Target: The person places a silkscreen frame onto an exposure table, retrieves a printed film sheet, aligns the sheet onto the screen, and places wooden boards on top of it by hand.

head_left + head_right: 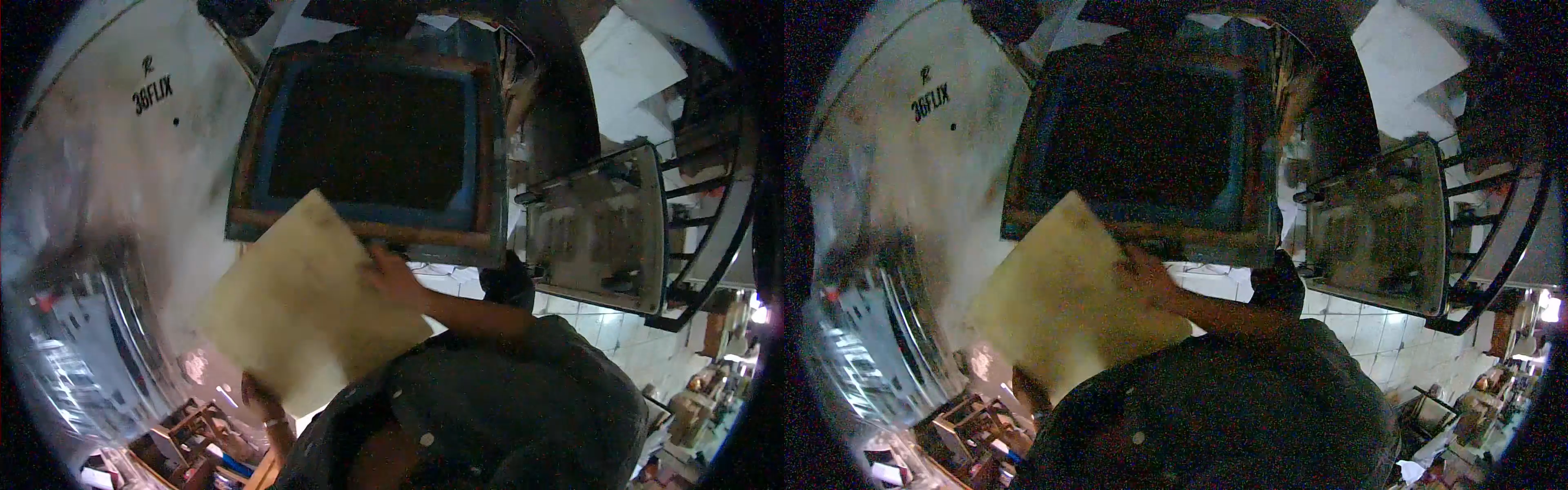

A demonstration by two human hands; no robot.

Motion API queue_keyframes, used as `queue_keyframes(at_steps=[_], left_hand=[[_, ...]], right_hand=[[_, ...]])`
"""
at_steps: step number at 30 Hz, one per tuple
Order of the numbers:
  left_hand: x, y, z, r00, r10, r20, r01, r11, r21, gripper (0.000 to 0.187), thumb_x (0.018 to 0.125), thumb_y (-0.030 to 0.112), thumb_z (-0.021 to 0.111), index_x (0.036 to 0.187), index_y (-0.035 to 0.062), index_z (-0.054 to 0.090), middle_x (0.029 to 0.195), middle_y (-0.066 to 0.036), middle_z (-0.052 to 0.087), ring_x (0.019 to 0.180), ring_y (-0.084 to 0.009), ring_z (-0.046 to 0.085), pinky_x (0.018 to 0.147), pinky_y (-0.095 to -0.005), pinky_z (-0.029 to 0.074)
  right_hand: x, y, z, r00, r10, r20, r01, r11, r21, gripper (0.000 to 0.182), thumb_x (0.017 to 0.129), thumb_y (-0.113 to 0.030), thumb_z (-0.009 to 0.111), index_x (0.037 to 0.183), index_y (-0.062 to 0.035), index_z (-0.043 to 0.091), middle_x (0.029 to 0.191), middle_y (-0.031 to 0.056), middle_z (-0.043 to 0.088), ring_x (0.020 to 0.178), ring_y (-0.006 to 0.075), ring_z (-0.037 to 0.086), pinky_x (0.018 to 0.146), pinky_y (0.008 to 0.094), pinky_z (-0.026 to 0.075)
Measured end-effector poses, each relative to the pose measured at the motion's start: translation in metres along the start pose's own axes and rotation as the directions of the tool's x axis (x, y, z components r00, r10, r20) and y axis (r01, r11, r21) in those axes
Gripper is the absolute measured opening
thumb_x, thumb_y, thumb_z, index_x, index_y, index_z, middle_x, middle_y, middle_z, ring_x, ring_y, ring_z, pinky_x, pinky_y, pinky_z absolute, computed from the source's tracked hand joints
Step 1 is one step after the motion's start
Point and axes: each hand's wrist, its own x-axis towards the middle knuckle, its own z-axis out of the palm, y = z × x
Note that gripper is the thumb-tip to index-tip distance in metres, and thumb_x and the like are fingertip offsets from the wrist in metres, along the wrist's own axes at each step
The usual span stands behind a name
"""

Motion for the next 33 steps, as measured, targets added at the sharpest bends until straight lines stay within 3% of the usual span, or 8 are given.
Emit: queue_keyframes(at_steps=[2, 9, 14, 20, 23, 27, 29, 33], left_hand=[[-0.005, -0.024, -0.034, 0.882, 0.461, 0.096, -0.427, 0.698, 0.575, 0.024, 0.094, 0.018, 0.054, 0.104, -0.0028, 0.061, 0.099, -0.009, 0.064, 0.089, -0.0201, 0.059, 0.08, -0.0338, 0.05], [0.018, -0.073, -0.02, 0.982, 0.137, 0.133, -0.154, 0.979, 0.131, 0.03, 0.097, 0.023, 0.048, 0.1, -0.0019, 0.064, 0.094, -0.011, 0.063, 0.088, -0.0182, 0.058, 0.076, -0.0315, 0.048], [0.113, 0.127, 0.085, 0.99, 0.063, 0.128, -0.091, 0.969, 0.229, 0.039, 0.1, 0.032, 0.049, 0.11, -0.0024, 0.064, 0.094, -0.006, 0.064, 0.079, -0.0163, 0.056, 0.071, -0.0306, 0.048], [0.253, 0.19, 0.211, 0.913, -0.066, 0.403, 0.198, 0.935, -0.295, 0.033, 0.095, 0.032, 0.061, 0.109, 0.0018, 0.064, 0.089, -0.002, 0.063, 0.074, -0.0102, 0.055, 0.063, -0.0259, 0.045], [0.304, 0.22, 0.286, 0.946, -0.007, 0.324, 0.037, 0.995, -0.088, 0.046, 0.086, 0.042, 0.068, 0.11, 0.0026, 0.067, 0.093, -0.009, 0.067, 0.078, -0.0197, 0.061, 0.07, -0.0336, 0.05], [0.318, 0.275, 0.336, 0.943, 0.019, 0.331, -0.117, 0.953, 0.278, 0.063, 0.08, 0.056, 0.066, 0.112, 0.0021, 0.069, 0.105, -0.021, 0.069, 0.098, -0.0336, 0.065, 0.086, -0.0422, 0.049], [0.332, 0.272, 0.361, 0.935, 0.037, 0.353, -0.13, 0.961, 0.244, 0.062, 0.079, 0.056, 0.065, 0.113, 0.0039, 0.069, 0.107, -0.022, 0.068, 0.101, -0.0357, 0.065, 0.089, -0.0436, 0.048], [0.368, 0.223, 0.403, 0.907, 0.166, 0.387, -0.28, 0.924, 0.259, 0.057, 0.081, 0.053, 0.064, 0.114, 0.0068, 0.069, 0.106, -0.023, 0.068, 0.101, -0.0371, 0.065, 0.089, -0.0453, 0.048]], right_hand=[[0.013, -0.013, 0.021, 0.989, -0.149, 0.014, 0.148, 0.989, 0.017, 0.059, 0.092, -0.039, 0.057, 0.132, 0.0014, 0.044, 0.127, 0.0266, 0.055, 0.118, 0.0429, 0.052, 0.101, 0.048, 0.04], [0.073, -0.011, -0.02, 0.986, -0.161, 0.052, 0.167, 0.977, -0.132, 0.05, 0.09, -0.038, 0.058, 0.121, 0.0007, 0.054, 0.114, 0.0247, 0.061, 0.107, 0.0377, 0.058, 0.094, 0.0452, 0.043], [0.087, 0.025, -0.08, 0.943, -0.219, -0.251, 0.182, 0.97, -0.163, 0.046, 0.09, -0.037, 0.06, 0.118, -0.0001, 0.058, 0.105, 0.0175, 0.064, 0.097, 0.027, 0.06, 0.085, 0.0406, 0.047], [0.141, 0.103, -0.16, 0.854, -0.088, -0.513, 0.197, 0.967, 0.161, 0.043, 0.09, -0.038, 0.063, 0.116, -0.0042, 0.06, 0.097, 0.0087, 0.062, 0.087, 0.0212, 0.059, 0.078, 0.0347, 0.049], [0.14, 0.046, -0.203, 0.808, 0.283, -0.517, -0.051, 0.907, 0.418, 0.042, 0.09, -0.037, 0.063, 0.116, -0.0046, 0.06, 0.097, 0.0075, 0.061, 0.085, 0.0212, 0.058, 0.076, 0.0345, 0.049], [0.184, 0.103, -0.241, 0.827, 0.024, -0.562, 0.008, 0.998, 0.055, 0.04, 0.09, -0.036, 0.061, 0.116, -0.005, 0.06, 0.097, 0.0068, 0.061, 0.087, 0.0208, 0.058, 0.077, 0.0375, 0.048], [0.177, 0.053, -0.243, 0.769, 0.283, -0.573, -0.027, 0.91, 0.414, 0.041, 0.09, -0.036, 0.061, 0.116, -0.0044, 0.06, 0.098, 0.0074, 0.061, 0.09, 0.021, 0.058, 0.079, 0.0377, 0.047], [0.237, 0.183, -0.282, 0.78, -0.101, -0.618, 0.071, 0.995, -0.074, 0.047, 0.09, -0.038, 0.061, 0.12, -0.0015, 0.058, 0.105, 0.01, 0.061, 0.098, 0.023, 0.058, 0.085, 0.037, 0.046]])
